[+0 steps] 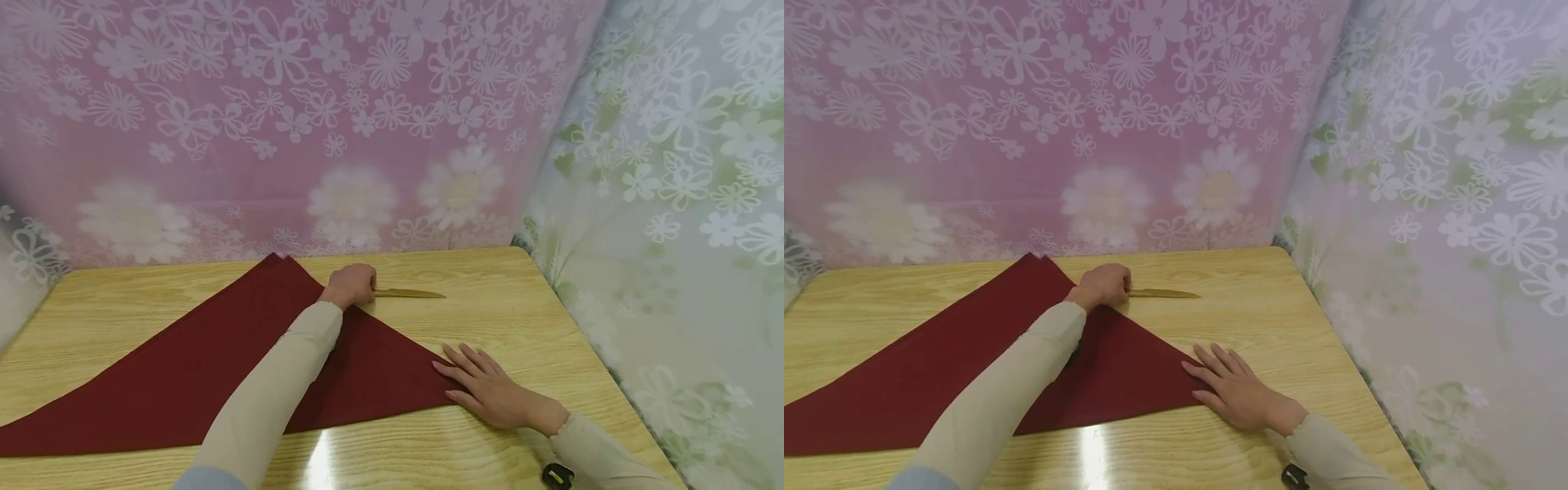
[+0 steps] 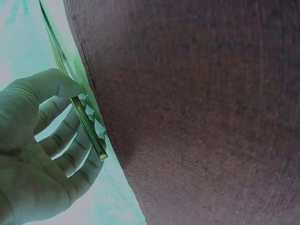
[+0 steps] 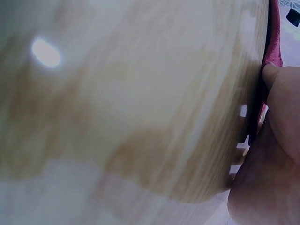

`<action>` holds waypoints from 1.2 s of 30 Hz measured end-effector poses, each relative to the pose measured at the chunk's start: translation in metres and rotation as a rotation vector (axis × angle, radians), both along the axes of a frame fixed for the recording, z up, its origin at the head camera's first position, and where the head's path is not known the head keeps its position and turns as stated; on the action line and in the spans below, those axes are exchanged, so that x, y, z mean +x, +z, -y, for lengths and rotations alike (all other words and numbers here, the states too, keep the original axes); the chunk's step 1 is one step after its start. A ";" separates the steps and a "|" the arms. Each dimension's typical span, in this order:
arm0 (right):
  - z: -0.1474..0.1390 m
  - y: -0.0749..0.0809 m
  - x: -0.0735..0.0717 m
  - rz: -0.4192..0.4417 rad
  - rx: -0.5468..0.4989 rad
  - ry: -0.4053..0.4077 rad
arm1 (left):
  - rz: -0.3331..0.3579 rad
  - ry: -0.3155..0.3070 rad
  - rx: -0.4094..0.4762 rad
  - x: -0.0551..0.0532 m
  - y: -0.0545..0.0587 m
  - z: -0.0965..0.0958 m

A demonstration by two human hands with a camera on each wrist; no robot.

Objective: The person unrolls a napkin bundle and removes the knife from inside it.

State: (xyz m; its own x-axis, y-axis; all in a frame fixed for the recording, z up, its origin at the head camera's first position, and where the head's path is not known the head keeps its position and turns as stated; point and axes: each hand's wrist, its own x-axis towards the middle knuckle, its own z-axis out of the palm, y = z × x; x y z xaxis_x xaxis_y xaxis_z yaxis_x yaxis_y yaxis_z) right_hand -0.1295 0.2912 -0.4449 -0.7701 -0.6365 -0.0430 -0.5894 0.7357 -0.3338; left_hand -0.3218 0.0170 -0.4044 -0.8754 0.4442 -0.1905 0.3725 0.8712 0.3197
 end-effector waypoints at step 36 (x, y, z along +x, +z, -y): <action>-0.001 -0.002 0.001 -0.022 -0.049 0.007 | -0.056 -0.036 0.133 0.003 -0.011 0.018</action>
State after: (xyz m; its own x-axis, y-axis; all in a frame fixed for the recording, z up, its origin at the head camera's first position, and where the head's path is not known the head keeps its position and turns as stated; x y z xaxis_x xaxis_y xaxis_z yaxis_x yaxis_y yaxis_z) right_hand -0.1284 0.2921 -0.4471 -0.7658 -0.6431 0.0047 -0.6022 0.7145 -0.3562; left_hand -0.3186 -0.0008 -0.4156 -0.8658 0.4940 -0.0793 0.4235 0.8080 0.4096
